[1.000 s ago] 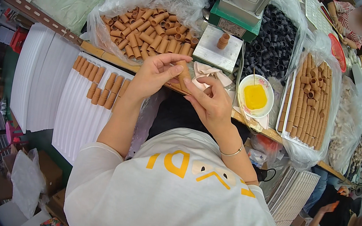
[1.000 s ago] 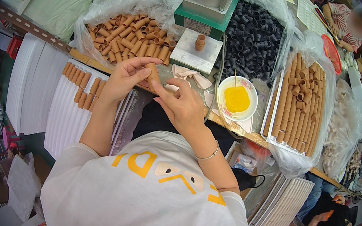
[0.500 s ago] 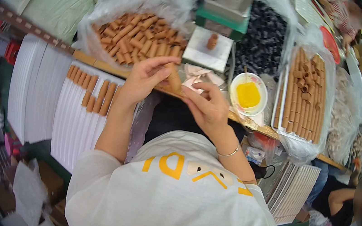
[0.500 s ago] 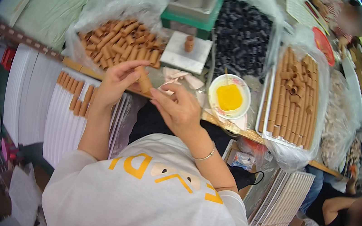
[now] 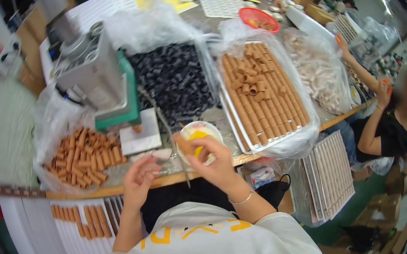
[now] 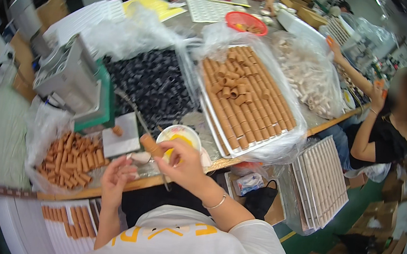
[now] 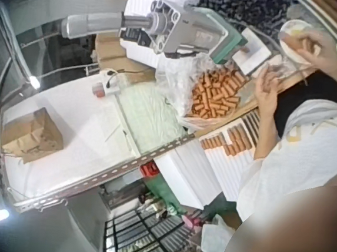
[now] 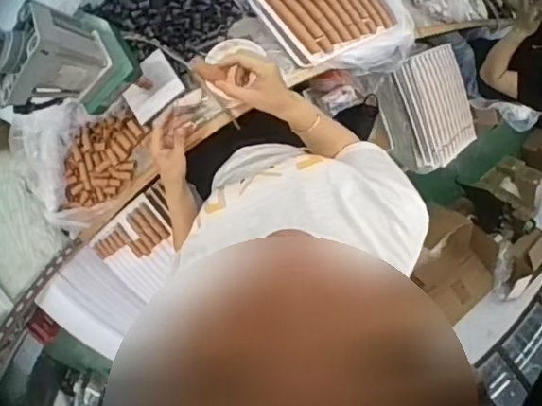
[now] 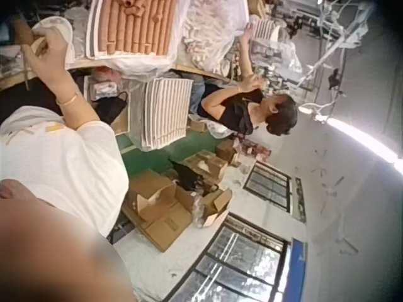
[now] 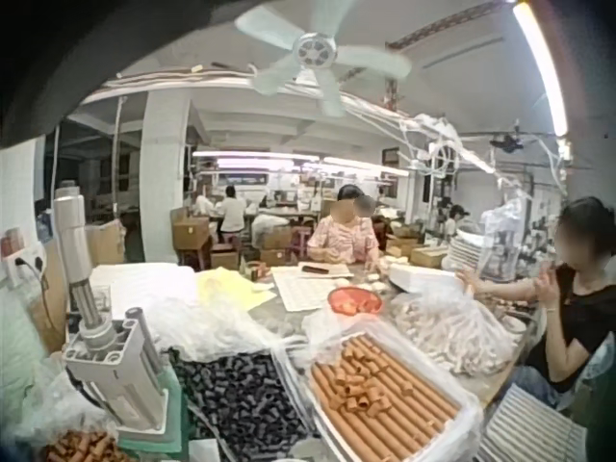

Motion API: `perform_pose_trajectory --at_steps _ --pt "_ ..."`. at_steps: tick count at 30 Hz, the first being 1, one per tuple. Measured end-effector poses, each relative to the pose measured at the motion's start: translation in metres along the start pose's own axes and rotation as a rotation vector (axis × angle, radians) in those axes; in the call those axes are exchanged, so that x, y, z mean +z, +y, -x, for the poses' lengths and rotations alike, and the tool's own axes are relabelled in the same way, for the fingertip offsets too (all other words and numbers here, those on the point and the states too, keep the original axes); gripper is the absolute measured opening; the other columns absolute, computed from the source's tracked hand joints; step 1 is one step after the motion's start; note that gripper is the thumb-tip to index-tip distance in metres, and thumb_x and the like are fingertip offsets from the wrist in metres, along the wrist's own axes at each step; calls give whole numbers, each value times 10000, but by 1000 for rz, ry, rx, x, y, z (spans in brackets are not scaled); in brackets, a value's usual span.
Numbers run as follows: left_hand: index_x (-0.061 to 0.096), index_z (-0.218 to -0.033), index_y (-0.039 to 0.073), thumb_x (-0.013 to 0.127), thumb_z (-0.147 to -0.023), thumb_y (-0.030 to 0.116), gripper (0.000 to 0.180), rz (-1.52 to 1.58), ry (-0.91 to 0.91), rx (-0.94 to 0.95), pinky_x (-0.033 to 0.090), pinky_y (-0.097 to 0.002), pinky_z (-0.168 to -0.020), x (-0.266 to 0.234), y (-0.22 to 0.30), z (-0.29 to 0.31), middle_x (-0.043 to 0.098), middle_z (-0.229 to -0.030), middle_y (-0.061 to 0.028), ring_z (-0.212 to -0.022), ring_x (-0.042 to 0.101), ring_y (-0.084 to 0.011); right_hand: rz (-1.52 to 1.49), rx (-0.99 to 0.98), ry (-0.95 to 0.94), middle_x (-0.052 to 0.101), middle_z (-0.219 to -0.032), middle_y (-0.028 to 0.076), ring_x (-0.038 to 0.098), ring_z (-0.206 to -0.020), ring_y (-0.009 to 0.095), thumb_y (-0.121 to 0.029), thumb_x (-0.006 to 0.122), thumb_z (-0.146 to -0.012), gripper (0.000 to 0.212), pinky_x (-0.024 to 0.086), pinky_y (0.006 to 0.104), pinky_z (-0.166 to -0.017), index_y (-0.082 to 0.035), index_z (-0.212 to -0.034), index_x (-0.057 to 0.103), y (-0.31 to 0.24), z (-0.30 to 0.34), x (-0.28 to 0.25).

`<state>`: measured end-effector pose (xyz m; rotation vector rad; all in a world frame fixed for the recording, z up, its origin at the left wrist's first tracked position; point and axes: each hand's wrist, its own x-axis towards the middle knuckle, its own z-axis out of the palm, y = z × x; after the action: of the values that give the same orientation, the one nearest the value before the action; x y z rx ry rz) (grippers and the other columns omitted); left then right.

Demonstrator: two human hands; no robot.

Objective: Apply adhesive to small cylindrical components and insert black pins or rods into them at a manufacturing station.

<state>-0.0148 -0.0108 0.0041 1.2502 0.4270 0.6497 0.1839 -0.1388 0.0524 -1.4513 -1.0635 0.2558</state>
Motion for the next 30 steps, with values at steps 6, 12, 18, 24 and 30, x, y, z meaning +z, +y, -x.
perform_pose_trajectory --at_steps 6,12,18,24,30 --pt "612 -1117 -24 619 -904 12 215 -192 70 -34 528 -291 -834 -9 -24 0 661 -1032 -90 -913 645 -154 399 -362 557 577 -854 51 506 -570 67 66 731 -719 334 418 203 -519 -7 -1028 630 -1 -80 -91" --pt "630 -1052 -28 617 -902 9 155 -231 136 -26 515 -266 -797 -17 -14 -15 673 -956 -88 -856 642 -143 765 -407 876 656 -930 103 614 -733 154 -217 763 -812 406 477 284 -615 -2 -1130 630 58 -252 -206" --pt "641 -1034 -23 601 -931 32 124 -276 274 -4 513 -247 -746 -31 -19 -20 668 -875 -65 -781 632 -124 512 -418 931 627 -878 65 513 -569 83 -177 742 -837 348 433 236 -548 -21 -1135 652 13 -248 -195" --pt "648 -1023 -31 565 -974 97 160 -295 346 16 495 -235 -707 -23 -18 -23 662 -816 -63 -713 600 -105 349 -307 885 537 -713 -36 345 -530 16 -28 698 -856 120 286 197 -486 -14 -976 702 22 -167 -164" --pt "571 -1216 -41 485 -1009 109 269 -341 316 69 509 -243 -725 -18 -12 -20 691 -943 -118 -793 650 -140 253 -102 843 541 -713 -79 364 -566 -14 -32 668 -897 107 286 160 -509 14 -989 696 46 -91 -146"
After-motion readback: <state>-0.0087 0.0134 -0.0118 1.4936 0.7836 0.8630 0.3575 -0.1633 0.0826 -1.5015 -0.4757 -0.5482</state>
